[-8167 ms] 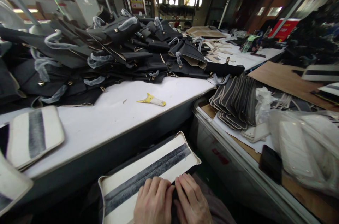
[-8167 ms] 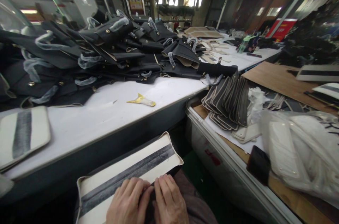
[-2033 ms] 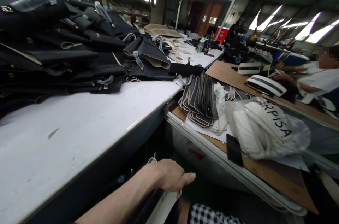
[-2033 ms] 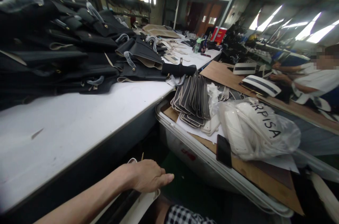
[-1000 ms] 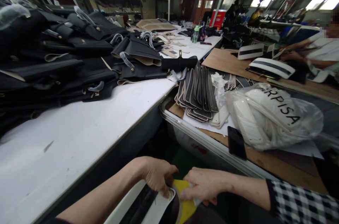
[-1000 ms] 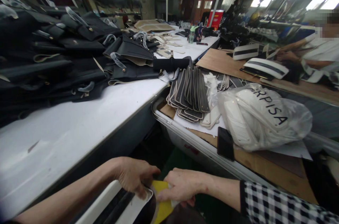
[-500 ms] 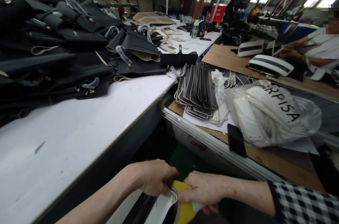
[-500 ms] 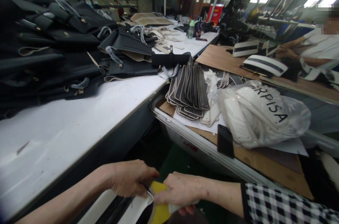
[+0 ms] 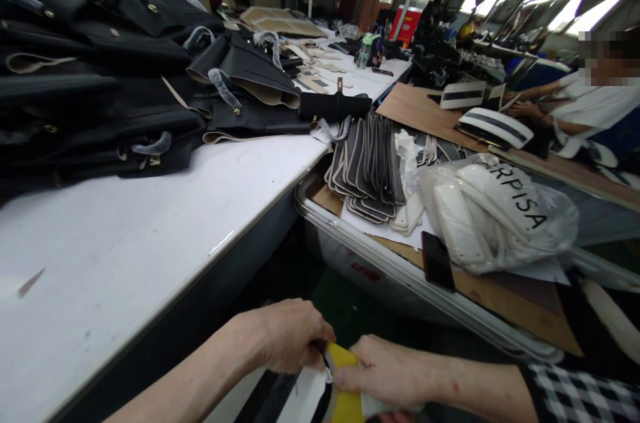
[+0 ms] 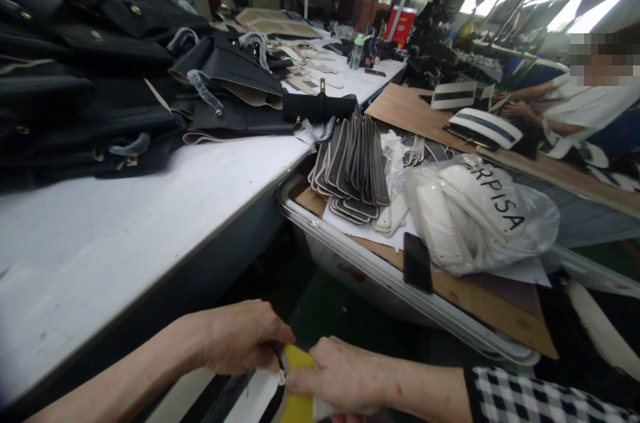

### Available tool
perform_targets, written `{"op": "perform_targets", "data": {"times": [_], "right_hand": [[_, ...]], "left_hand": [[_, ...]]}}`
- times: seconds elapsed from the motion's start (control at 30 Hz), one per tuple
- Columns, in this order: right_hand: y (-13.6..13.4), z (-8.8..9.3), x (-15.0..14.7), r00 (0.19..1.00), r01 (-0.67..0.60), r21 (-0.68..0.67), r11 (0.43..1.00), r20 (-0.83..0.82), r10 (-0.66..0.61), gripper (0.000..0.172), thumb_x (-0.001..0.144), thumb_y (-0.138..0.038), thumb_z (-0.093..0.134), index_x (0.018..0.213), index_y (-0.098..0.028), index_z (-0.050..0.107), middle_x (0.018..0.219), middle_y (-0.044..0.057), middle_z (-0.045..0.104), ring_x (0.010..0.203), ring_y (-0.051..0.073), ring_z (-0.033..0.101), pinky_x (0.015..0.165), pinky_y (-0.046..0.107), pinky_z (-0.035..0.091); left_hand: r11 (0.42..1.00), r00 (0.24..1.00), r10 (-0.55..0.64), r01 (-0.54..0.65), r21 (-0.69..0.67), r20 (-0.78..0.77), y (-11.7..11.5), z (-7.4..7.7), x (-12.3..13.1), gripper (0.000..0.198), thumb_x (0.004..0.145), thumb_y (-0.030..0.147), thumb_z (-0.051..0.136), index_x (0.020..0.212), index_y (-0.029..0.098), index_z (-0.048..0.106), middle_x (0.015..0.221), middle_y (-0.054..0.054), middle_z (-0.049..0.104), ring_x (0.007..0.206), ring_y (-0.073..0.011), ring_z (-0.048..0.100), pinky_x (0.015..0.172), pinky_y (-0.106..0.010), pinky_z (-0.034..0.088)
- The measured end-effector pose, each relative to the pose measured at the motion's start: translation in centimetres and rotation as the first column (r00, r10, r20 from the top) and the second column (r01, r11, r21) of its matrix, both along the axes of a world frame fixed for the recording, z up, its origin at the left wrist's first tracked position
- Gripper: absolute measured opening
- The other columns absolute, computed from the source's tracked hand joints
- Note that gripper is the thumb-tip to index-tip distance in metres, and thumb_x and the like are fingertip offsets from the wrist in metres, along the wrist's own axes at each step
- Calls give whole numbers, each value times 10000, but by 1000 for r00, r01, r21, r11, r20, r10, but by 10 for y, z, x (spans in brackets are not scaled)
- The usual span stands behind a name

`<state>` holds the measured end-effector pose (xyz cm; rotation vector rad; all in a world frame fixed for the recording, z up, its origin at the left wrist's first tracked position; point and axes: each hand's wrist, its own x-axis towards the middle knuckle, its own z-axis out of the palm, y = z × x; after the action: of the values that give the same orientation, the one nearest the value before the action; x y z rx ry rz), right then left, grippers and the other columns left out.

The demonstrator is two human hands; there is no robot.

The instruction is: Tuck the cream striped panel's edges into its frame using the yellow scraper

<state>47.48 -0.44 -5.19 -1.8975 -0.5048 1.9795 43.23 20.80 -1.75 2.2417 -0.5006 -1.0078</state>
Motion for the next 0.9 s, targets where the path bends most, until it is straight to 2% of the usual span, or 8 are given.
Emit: {"op": "perform_targets", "data": {"times": [0.17,0.43,0.5,0.6,0.67,0.83,0.9], "right_hand": [[4,6,-9,998,61,-14,998,23,-61,406,909,-508,426,714,-177,557,445,-18,502,282,100,434,264,161,333],[-1,-8,-22,981,163,27,986,101,-165,370,901,-494,465,813,-169,619,550,-14,514,360,88,447,310,155,340],[1,-6,-24,978,162,98,982,115,-173,412,899,-532,477,805,-158,624,577,-15,498,409,70,421,343,140,313],[1,-4,-26,971,157,285,945,129,-201,444,899,-556,500,783,-144,618,643,-18,479,514,53,373,413,120,279],[0,-7,-29,968,175,335,926,111,-223,459,905,-568,492,796,-141,619,675,-17,479,551,55,360,444,125,280],[3,-19,-42,942,319,212,924,41,-334,568,807,-697,533,772,-134,601,683,-1,473,560,70,363,465,168,287],[8,-20,-49,923,360,223,906,54,-380,581,791,-717,537,779,-140,604,704,6,495,575,76,375,476,172,298]], "left_hand": [[1000,999,-31,31,-5,43,3,-3,0,284,796,256,666,1070,300,725,957,-20,765,956,-257,702,780,-294,513],[999,995,-47,47,7,89,5,0,3,272,765,273,746,1035,304,748,905,-8,773,921,-226,709,704,-259,486],[999,995,-44,44,1,88,6,1,5,287,755,284,764,1037,334,745,894,13,774,909,-203,709,683,-242,474],[999,996,-49,49,3,77,7,2,8,272,731,291,790,997,339,757,846,35,774,859,-174,710,639,-216,456],[998,996,-55,54,11,77,7,3,10,260,712,296,805,968,323,767,815,35,771,829,-166,708,624,-209,447],[999,997,-48,48,3,66,7,1,10,279,701,310,811,972,357,765,829,56,773,822,-142,702,614,-180,439],[999,997,-41,42,-18,62,8,0,9,283,696,299,816,969,354,767,838,54,775,822,-136,703,615,-170,437]]}}
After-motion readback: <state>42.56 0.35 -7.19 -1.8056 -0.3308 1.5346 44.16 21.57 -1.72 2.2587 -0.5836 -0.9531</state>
